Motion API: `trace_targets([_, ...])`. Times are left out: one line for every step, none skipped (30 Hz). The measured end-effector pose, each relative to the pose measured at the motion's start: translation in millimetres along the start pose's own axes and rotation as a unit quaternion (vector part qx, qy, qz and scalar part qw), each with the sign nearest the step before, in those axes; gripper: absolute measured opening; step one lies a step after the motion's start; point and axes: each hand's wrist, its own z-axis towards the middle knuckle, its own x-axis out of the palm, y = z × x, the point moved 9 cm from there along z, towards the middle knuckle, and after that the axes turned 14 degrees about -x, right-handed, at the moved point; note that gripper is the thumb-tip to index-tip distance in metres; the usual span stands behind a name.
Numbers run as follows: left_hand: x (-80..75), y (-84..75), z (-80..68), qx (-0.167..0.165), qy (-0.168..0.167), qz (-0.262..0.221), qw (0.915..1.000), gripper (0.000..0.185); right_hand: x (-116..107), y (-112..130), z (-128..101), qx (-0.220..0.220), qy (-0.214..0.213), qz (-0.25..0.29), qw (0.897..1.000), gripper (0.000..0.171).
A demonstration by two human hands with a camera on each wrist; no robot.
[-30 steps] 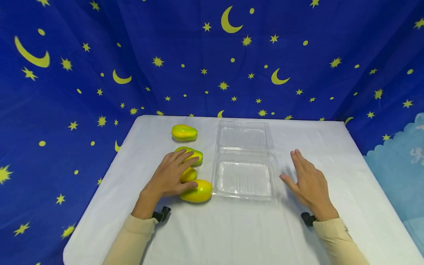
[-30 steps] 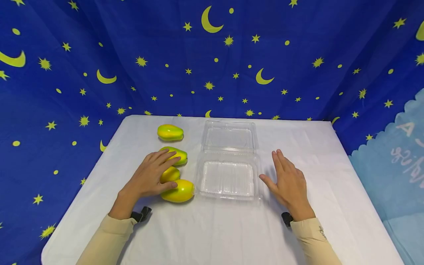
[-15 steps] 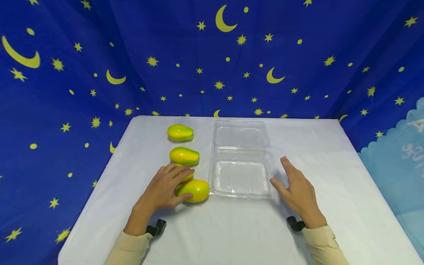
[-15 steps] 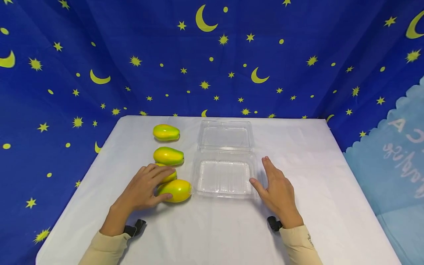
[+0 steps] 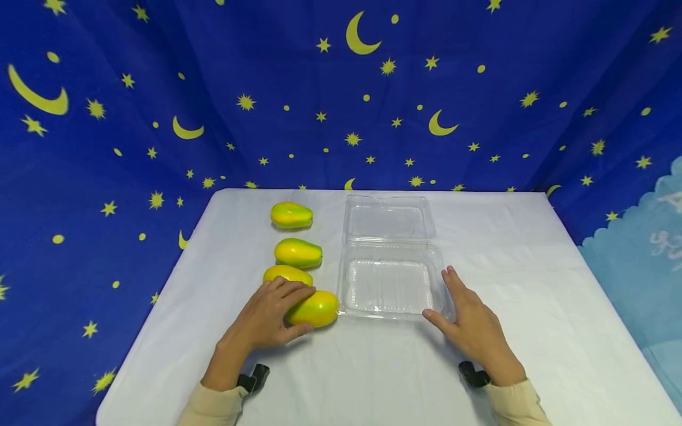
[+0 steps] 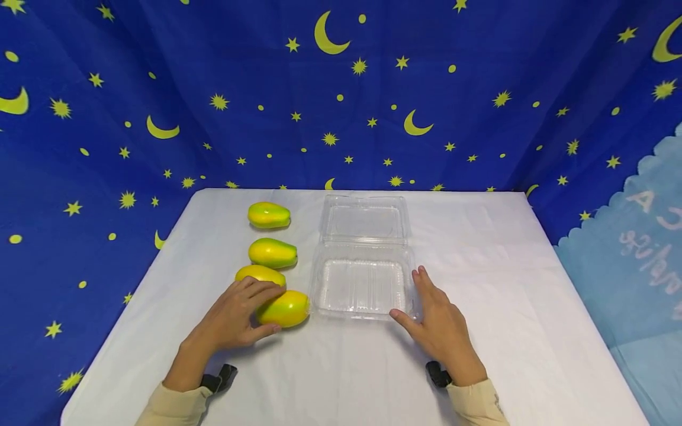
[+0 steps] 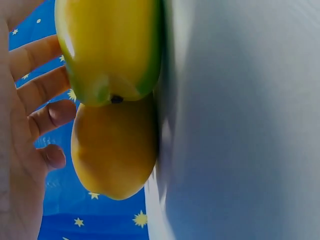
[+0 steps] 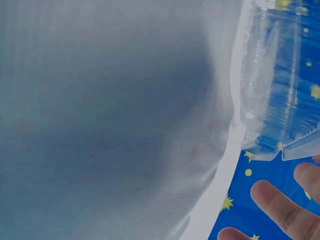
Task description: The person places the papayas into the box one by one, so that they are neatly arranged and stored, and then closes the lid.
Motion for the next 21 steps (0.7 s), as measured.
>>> trace_targets([1.0,-0.5,-0.5,0.0,0.0,0.001,1.0,0.067,1.5,1.2,-1.2,0.0,0.006,0.0,1.0,0.095])
trace_targets([1.6,-1.3,-1.1,0.002,0.0,0.001,1.0,0.067,2.4,2.7,-2.1,-0.002,0.01,-0.002,1.0,0.096])
trace_targets([2.2,-2.0,-1.4,0.003,-0.001,0.002,1.0,0.068,2.8,4.0,-3.0,-0.004,0.011,-0.004,1.0,0.097])
trace_targets([3.0,-2.5,-1.5,0.003,0.0,0.002,1.0,0.068,3.0,5.1,-3.7,-0.005,0.013,-0.006,1.0,0.097])
trace_targets([3.6,-3.2,-1.5,0.004,-0.001,0.001,1.0,0.069,3.3,5.7,-4.6,-0.006,0.014,-0.008,1.0,0.098])
trace_targets([4.4,-3.9,-1.3,0.005,-0.001,0.0,1.0,0.069,3.1,6.2,-5.4,-0.006,0.014,-0.011,1.0,0.098])
trace_targets([4.5,-4.0,-2.3,0.006,-0.001,-0.002,1.0,0.07,3.6,7.0,-5.6,-0.006,0.015,-0.013,1.0,0.098])
trace_targets([4.6,-4.1,-3.2,0.007,-0.002,-0.003,1.0,0.07,3.9,7.9,-5.8,-0.007,0.015,-0.015,1.0,0.097])
trace_targets([4.9,-4.2,-3.7,0.007,-0.002,-0.003,1.0,0.071,4.0,8.6,-6.1,-0.007,0.015,-0.016,1.0,0.097])
trace_targets([5.0,-4.4,-4.1,0.007,-0.003,-0.003,1.0,0.071,4.4,9.1,-6.4,-0.008,0.016,-0.02,1.0,0.097])
trace_targets([5.0,-4.8,-4.2,0.008,-0.005,-0.004,0.9999,0.071,4.5,9.3,-6.8,-0.009,0.016,-0.023,1.0,0.097])
trace_targets([5.4,-5.4,-4.1,0.01,-0.006,-0.004,0.9999,0.071,4.6,9.4,-7.5,-0.008,0.018,-0.027,0.999,0.097])
trace_targets([5.8,-5.8,-3.9,0.011,-0.007,-0.004,0.9999,0.071,4.7,9.3,-8.2,-0.007,0.019,-0.03,0.999,0.096])
trace_targets([6.1,-6.2,-3.6,0.013,-0.008,-0.003,0.9999,0.07,5.0,9.0,-8.9,-0.004,0.021,-0.031,0.999,0.096])
trace_targets([6.4,-6.5,-3.1,0.014,-0.009,-0.003,0.9999,0.07,5.4,8.7,-9.7,-0.001,0.023,-0.033,0.999,0.096])
trace_targets([6.4,-6.7,-2.9,0.016,-0.011,-0.004,0.9998,0.07,5.9,8.5,-10.4,0.001,0.025,-0.033,0.999,0.096])
trace_targets([6.6,-6.8,-2.7,0.018,-0.012,-0.003,0.9998,0.07,6.1,8.4,-10.8,0.004,0.026,-0.032,0.999,0.096])
trace_targets([6.7,-6.6,-2.6,0.019,-0.013,-0.003,0.9997,0.07,6.6,8.3,-11.3,0.006,0.028,-0.032,0.999,0.096])
trace_targets([6.7,-6.2,-2.7,0.019,-0.015,-0.004,0.9997,0.071,7.0,8.4,-11.3,0.007,0.029,-0.03,0.999,0.095])
trace_targets([6.3,-5.7,-2.7,0.02,-0.017,-0.007,0.9996,0.071,7.4,8.7,-11.2,0.008,0.03,-0.028,0.999,0.095])
trace_targets([6.1,-5.1,-2.9,0.02,-0.019,-0.012,0.9996,0.072,7.7,9.2,-11.0,0.009,0.03,-0.027,0.999,0.095])
